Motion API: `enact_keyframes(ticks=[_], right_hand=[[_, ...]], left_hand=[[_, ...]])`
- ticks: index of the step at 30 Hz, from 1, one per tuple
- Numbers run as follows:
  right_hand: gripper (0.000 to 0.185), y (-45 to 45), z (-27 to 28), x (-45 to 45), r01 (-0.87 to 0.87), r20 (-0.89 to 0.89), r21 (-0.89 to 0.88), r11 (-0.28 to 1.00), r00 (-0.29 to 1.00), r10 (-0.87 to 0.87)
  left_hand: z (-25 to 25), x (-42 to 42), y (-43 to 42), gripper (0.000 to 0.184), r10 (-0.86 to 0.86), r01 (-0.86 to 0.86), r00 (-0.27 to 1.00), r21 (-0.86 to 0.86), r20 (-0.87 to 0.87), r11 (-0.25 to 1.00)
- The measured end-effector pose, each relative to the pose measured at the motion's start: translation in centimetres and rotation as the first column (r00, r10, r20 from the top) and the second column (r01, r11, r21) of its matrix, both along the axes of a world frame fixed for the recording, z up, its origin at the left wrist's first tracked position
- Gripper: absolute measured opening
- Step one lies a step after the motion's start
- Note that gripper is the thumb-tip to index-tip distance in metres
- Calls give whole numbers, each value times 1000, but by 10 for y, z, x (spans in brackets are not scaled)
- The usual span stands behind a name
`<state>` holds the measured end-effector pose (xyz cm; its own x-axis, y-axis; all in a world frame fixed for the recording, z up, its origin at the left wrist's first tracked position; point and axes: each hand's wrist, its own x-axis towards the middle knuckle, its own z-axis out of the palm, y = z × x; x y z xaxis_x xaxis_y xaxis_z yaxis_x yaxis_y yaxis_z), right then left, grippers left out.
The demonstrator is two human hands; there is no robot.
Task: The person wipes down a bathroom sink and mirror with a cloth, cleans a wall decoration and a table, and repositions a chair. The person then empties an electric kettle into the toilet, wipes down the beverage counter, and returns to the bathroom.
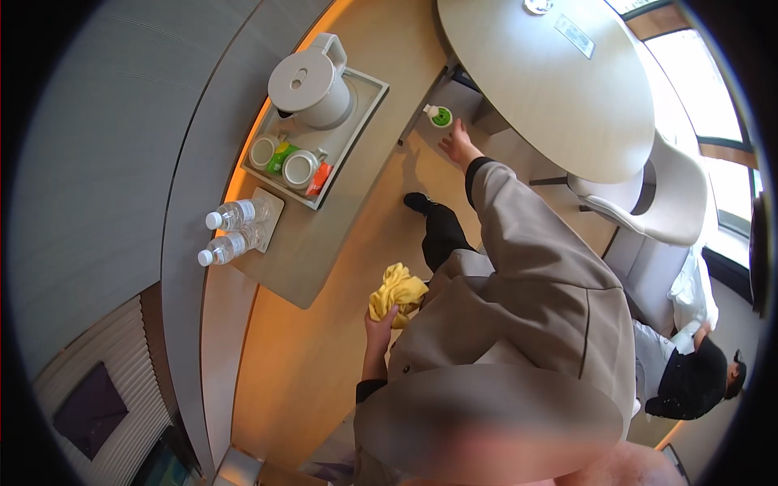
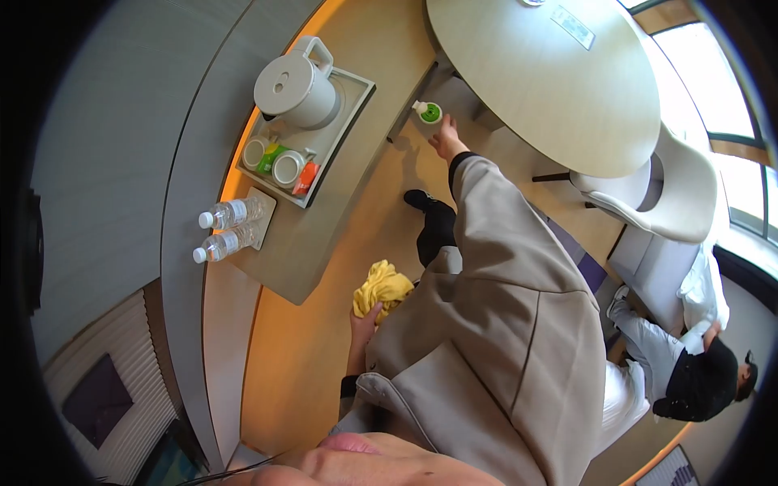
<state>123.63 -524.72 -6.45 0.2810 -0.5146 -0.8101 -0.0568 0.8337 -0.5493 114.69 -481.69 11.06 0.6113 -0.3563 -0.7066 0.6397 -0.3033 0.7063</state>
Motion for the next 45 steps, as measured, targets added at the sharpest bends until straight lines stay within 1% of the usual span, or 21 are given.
enact_keyframes(ticks=[2,4,6,9,12,14,20,22,25,26,28,29,30,31,32,34,36,37,40,42,45], right_hand=[[61,-6,-6,25,2,24,33,999,1000,-3],[50,-8,-7,54,146,-116,-40,988,982,-150],[42,-11,-12,57,129,-178,-66,989,974,-139],[43,-12,-15,70,7,-537,-53,999,843,-34],[42,-5,12,70,-64,-521,13,998,851,62],[45,-8,5,71,81,-485,11,997,872,-65],[57,-5,9,36,37,-155,35,999,987,-31],[67,11,32,27,76,-346,59,995,937,-51],[56,52,0,-23,1,-288,-6,1000,958,-3],[36,74,-7,-42,-248,-275,-63,967,936,222],[15,135,-6,-56,-744,-276,-197,638,666,692],[15,175,23,-58,-879,-255,-115,462,476,842],[21,213,20,-60,-983,-231,-163,86,123,965],[30,263,38,-65,-994,-93,-107,31,41,995],[35,312,88,-63,-971,-4,-155,-181,-183,983],[41,412,160,-76,-805,62,-247,-540,-569,820],[49,499,195,-94,-709,198,-438,-552,-675,710],[49,540,215,-108,-621,186,-449,-642,-768,613],[47,653,236,-143,-556,312,-591,-585,-826,469],[40,719,229,-147,-414,27,-596,-688,-867,498],[29,803,242,-154,-237,-152,-742,-627,-852,501]], left_hand=[[8,1,2,35,50,-50,999,111,6,993],[6,2,-2,36,93,-94,996,139,13,986],[-4,1,-2,38,188,-183,982,209,-3,961],[-15,9,-11,41,116,-100,992,224,-56,969],[-10,23,-35,41,59,-47,997,240,-42,970],[-16,30,-40,41,44,-33,998,198,-48,980],[6,37,-48,40,130,-131,991,111,17,985],[11,33,-31,40,158,-163,986,93,61,982],[30,15,3,41,207,-238,954,130,218,962],[31,6,20,41,266,-300,934,118,240,947],[29,-29,64,41,439,-446,875,-17,205,895],[29,-48,89,43,414,-442,875,61,252,895],[34,-68,110,43,555,-594,778,57,294,802],[40,-86,133,45,520,-579,780,84,348,811],[48,-106,163,47,481,-565,782,127,396,815],[51,-148,214,50,626,-679,690,26,364,733],[46,-177,253,50,700,-762,543,-79,464,643],[53,-190,273,51,736,-777,516,-124,438,618],[69,-207,342,51,773,-803,418,-204,477,560],[69,-214,399,51,768,-804,362,-240,528,544],[59,-247,481,46,860,-863,263,-292,438,413]])
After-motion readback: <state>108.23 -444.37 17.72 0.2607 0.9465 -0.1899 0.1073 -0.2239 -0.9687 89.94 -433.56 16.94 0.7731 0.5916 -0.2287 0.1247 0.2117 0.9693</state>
